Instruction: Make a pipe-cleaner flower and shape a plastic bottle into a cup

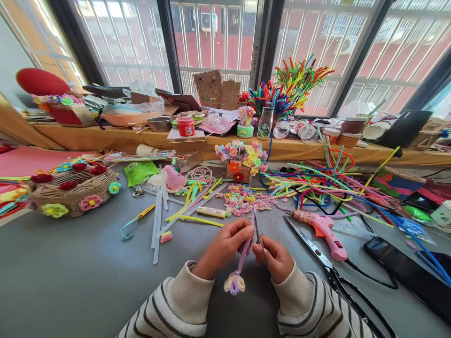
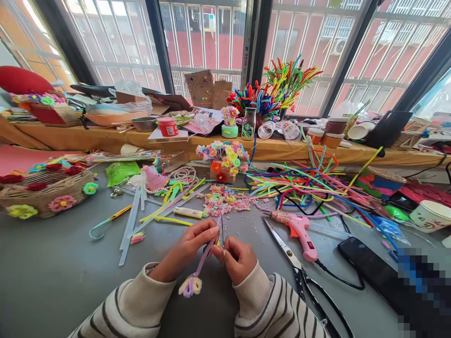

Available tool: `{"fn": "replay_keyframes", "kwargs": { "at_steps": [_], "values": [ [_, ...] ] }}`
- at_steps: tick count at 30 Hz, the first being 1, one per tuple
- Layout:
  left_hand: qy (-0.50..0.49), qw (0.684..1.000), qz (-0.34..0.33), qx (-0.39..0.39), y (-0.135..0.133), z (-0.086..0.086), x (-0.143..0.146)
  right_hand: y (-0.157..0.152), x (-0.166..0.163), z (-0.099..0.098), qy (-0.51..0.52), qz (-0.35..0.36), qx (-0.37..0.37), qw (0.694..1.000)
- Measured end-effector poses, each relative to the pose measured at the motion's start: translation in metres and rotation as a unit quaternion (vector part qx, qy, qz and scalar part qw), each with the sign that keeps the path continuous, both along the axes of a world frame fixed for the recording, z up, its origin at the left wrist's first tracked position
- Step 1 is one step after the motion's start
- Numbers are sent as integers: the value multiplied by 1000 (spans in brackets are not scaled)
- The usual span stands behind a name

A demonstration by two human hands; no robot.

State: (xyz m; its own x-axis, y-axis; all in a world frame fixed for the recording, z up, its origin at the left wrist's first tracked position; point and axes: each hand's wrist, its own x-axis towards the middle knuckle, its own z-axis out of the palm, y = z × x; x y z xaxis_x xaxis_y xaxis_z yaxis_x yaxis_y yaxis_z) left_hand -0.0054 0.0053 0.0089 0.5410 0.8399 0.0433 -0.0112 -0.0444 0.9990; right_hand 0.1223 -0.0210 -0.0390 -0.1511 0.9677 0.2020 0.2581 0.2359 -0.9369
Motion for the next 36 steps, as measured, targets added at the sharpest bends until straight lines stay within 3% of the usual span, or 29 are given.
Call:
{"fn": "replay_keyframes", "kwargs": {
  "at_steps": [4,10,16,21,27,33,36],
  "values": [
    [10,1000,-24,0,-1,1,0,1,1,0,28,48,-10,998],
    [7,1000,11,-1,1,-1,-1,-1,-1,1,-4,-30,-22,999],
    [19,999,-24,18,2,-2,0,-1,0,8,50,28,-36,998],
    [27,999,-18,4,2,0,1,-3,3,6,25,-43,-39,998],
    [34,999,-32,16,3,-1,2,-2,3,6,79,28,-45,995],
    [34,999,-29,7,5,1,3,-3,3,8,78,-49,-55,994],
    [43,998,-38,22,4,2,3,-3,4,8,91,-1,-39,995]
  ]
}}
